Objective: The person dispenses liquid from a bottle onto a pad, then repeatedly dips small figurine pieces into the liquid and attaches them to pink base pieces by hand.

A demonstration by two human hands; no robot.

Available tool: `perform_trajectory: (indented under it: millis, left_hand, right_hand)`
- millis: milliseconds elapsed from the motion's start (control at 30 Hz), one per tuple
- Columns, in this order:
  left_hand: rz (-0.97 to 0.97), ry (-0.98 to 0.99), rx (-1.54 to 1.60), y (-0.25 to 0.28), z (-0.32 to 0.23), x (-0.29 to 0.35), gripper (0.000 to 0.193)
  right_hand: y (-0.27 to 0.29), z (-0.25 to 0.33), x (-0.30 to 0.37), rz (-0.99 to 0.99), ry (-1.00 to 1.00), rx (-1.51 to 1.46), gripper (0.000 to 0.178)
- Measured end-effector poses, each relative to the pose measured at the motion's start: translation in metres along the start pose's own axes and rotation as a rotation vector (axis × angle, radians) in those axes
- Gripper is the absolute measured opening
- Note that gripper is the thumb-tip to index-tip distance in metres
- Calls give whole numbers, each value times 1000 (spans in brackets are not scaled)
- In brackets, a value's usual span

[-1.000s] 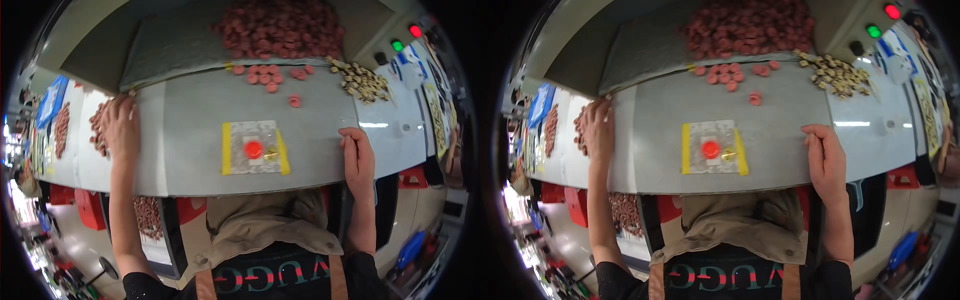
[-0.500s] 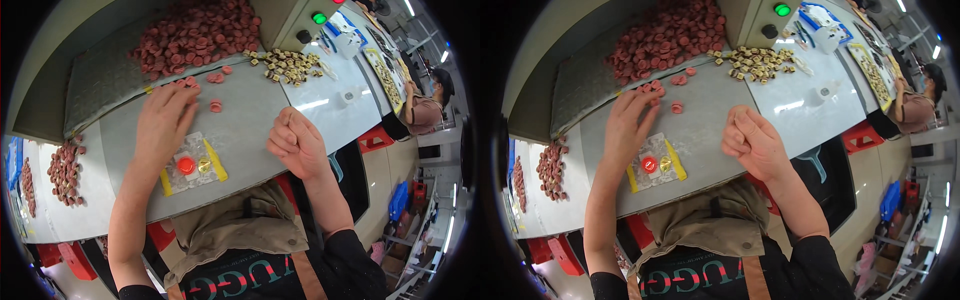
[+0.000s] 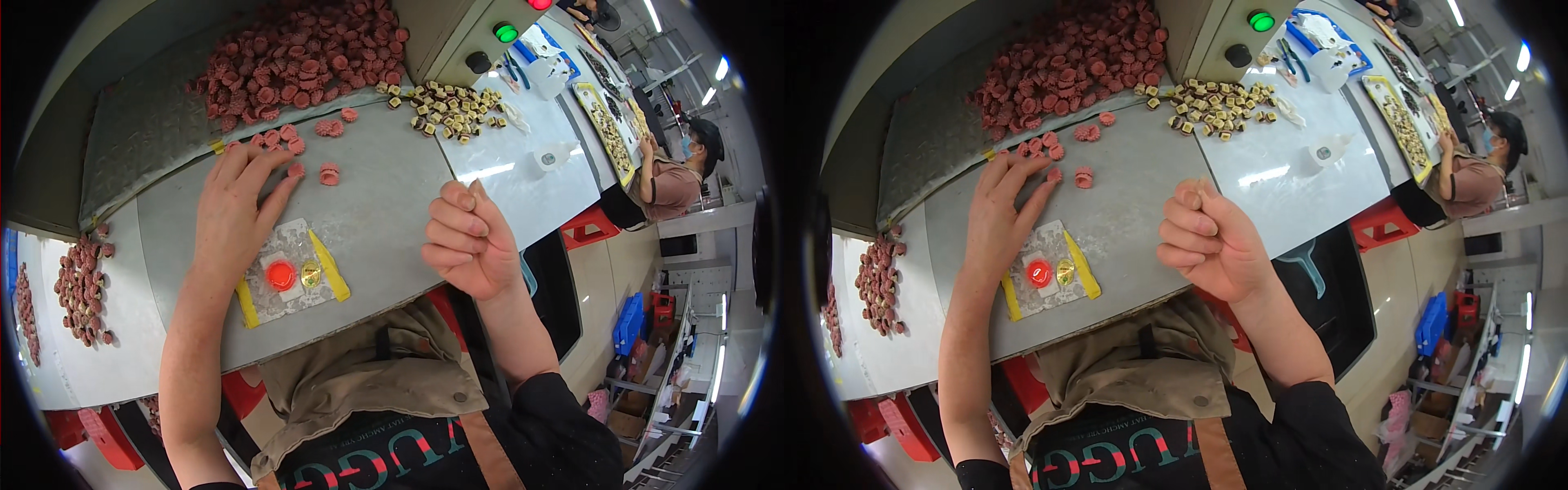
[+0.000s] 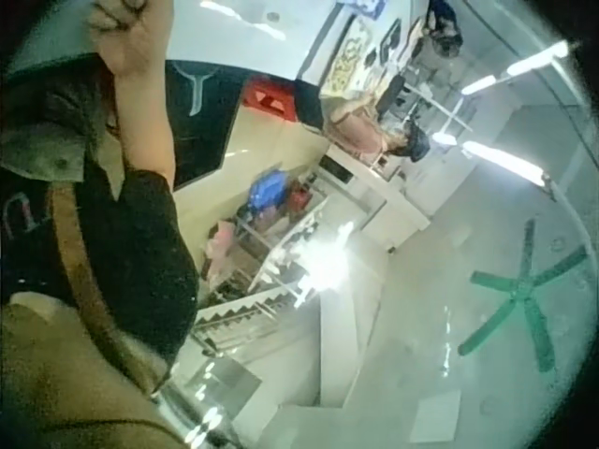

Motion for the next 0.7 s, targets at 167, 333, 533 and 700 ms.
perform_trajectory:
  millis: [167, 333, 533, 700]
  left_hand:
    - [76, 4, 114, -2, 7, -2, 16]
    - [114, 50, 146, -1, 9, 0, 13]
    - [142, 156, 304, 0, 15, 3, 17]
    - [88, 65, 258, 12, 24, 7, 16]
  right_hand:
    - [10, 44, 9, -172, 201, 201, 22]
    - [4, 80, -9, -457, 231, 1684, 17]
    - [30, 77, -54, -307, 193, 2529, 17]
    - [33, 64, -52, -311, 161, 2574, 15]
Point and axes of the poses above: each hand's wrist, its own x-axis away from the middle knuckle, its own y-axis out of the back of the hand, z = x × y, the point moved 4 cm from there along -x, towards the middle knuckle, and after that the axes turned 9 degrees about z, right-handed, at the moved point
